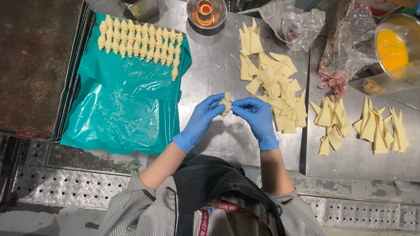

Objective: Shape triangular dough pieces into croissants and arrange them on a tray.

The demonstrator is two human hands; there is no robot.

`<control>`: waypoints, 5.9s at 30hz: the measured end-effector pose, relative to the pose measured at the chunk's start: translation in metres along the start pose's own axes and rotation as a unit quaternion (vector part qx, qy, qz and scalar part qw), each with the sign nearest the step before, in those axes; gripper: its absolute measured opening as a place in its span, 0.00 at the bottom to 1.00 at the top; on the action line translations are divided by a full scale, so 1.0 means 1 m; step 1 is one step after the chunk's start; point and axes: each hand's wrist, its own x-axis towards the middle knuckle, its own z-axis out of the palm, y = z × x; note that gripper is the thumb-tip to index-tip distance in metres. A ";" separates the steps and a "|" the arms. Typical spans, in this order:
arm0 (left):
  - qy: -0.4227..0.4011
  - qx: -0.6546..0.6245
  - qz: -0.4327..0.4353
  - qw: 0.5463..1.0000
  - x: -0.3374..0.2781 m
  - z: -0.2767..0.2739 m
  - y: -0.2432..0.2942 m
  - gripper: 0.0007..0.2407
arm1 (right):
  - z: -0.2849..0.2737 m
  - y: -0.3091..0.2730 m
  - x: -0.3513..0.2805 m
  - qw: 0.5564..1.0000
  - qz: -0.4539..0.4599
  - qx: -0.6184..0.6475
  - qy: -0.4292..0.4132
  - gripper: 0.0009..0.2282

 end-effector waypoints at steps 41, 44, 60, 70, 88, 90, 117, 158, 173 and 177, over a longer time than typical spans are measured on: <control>0.274 0.525 0.151 0.792 0.079 -0.133 -0.179 0.09 | -0.111 0.253 0.105 0.971 0.060 -0.077 0.217 0.11; 0.208 0.488 0.086 0.843 0.046 -0.122 -0.217 0.06 | -0.126 0.290 0.159 0.928 0.000 -0.255 0.271 0.12; 0.165 0.143 -0.249 0.944 0.086 -0.127 -0.257 0.16 | -0.083 0.270 0.138 0.970 0.166 0.109 0.141 0.11; 0.083 -0.110 -0.280 0.950 0.046 -0.095 -0.241 0.18 | -0.015 0.223 0.020 0.934 0.339 0.006 0.113 0.22; 0.056 -0.038 -0.320 0.945 -0.006 -0.086 -0.187 0.18 | 0.026 0.208 0.056 0.956 0.257 0.105 -0.095 0.19; 0.041 -0.028 -0.344 0.938 -0.007 -0.092 -0.194 0.19 | 0.023 0.216 0.072 0.951 0.275 0.115 -0.082 0.19; 0.090 0.044 -0.453 0.886 0.004 -0.143 -0.270 0.21 | 0.029 0.279 0.210 0.976 0.192 0.077 -0.075 0.12; 0.090 0.603 0.047 0.791 0.008 -0.126 -0.213 0.06 | 0.026 0.294 0.024 0.920 -0.160 -0.358 -0.009 0.05; 0.047 0.551 0.129 0.823 -0.002 -0.149 -0.216 0.05 | 0.016 0.279 0.020 0.922 -0.121 -0.366 -0.022 0.08; 0.065 0.561 0.137 0.814 0.002 -0.149 -0.218 0.04 | 0.016 0.288 0.027 0.925 -0.129 -0.357 0.006 0.06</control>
